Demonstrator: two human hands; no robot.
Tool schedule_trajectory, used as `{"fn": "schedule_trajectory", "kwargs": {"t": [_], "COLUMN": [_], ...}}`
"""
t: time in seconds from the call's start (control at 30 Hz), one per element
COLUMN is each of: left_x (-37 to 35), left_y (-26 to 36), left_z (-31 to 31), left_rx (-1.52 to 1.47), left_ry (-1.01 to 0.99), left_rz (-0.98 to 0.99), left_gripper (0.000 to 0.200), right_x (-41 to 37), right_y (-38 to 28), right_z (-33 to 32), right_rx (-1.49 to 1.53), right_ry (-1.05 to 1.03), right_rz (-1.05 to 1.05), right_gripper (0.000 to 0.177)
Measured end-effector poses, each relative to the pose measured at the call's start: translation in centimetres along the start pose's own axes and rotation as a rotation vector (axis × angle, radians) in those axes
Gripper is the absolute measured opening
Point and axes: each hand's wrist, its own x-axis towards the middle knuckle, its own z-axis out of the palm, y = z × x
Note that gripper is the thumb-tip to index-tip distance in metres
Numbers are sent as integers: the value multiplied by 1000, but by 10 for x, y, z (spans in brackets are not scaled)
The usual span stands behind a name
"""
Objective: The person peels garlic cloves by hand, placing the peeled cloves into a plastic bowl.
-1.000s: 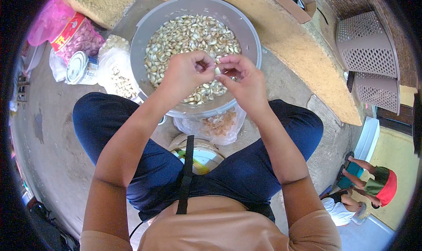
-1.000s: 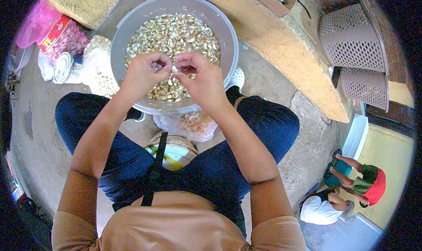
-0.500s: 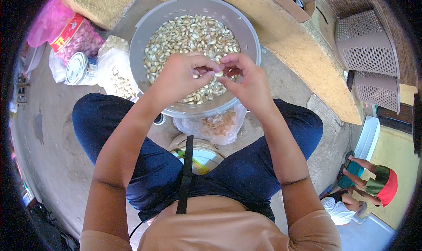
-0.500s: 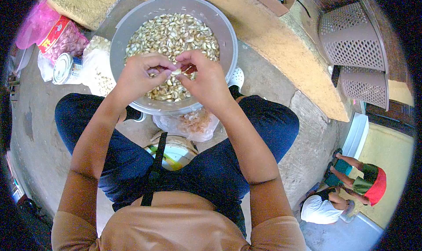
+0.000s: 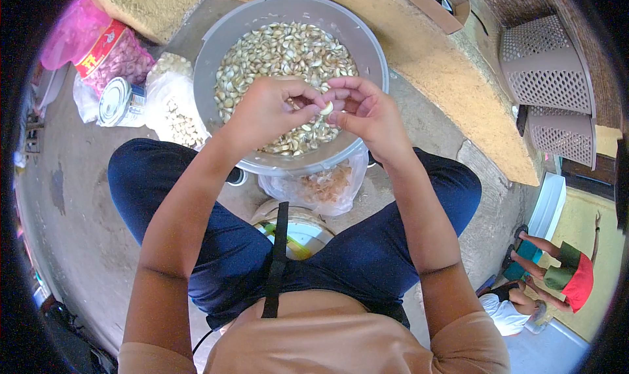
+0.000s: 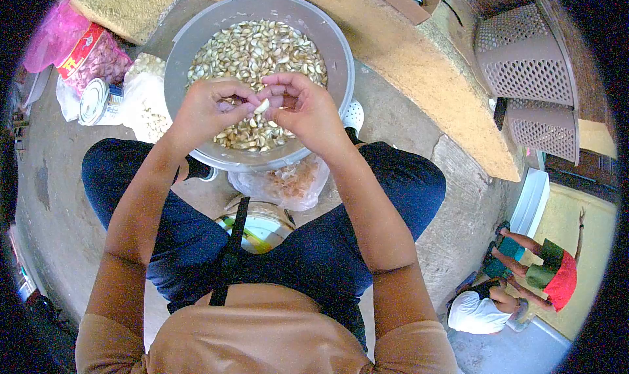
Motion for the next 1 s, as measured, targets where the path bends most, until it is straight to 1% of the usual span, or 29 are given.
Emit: {"fn": "schedule_trajectory", "kwargs": {"t": [0.07, 0.17, 0.3, 0.37, 0.47, 0.57, 0.67, 0.77, 0.87, 1.0], "left_x": [0, -1, 0, 0, 2, 2, 4, 3, 4, 3], "left_y": [2, 1, -4, -6, -1, -4, -15, -14, -8, -6], "left_z": [5, 8, 11, 13, 14, 11, 10, 11, 7, 6], "left_rx": [34, 68, 142, 173, 107, 56, -196, -213, -398, -345], "left_ry": [65, 104, 124, 129, 158, 194, 91, 78, 78, 83], "left_rz": [29, -18, 57, 127, 26, -19, -114, -140, -261, -237], "left_gripper": [12, 9, 9, 8, 8, 6, 5, 4, 4, 6], "right_x": [1, 2, 0, -1, -1, -2, -2, -3, -2, -2], "right_y": [2, 7, 5, 2, 3, 5, 4, 2, 3, 1], "right_z": [2, 4, 7, 9, 9, 8, 8, 8, 7, 8], "right_rx": [33, 60, 89, 64, 41, 79, 139, 199, 254, 276], "right_ry": [41, 103, 106, 106, 90, 84, 86, 76, 42, -12], "right_rz": [-5, 47, 195, 195, 179, 171, 183, 211, 220, 225], "right_gripper": [38, 33, 27, 27, 28, 29, 29, 30, 31, 31]}}
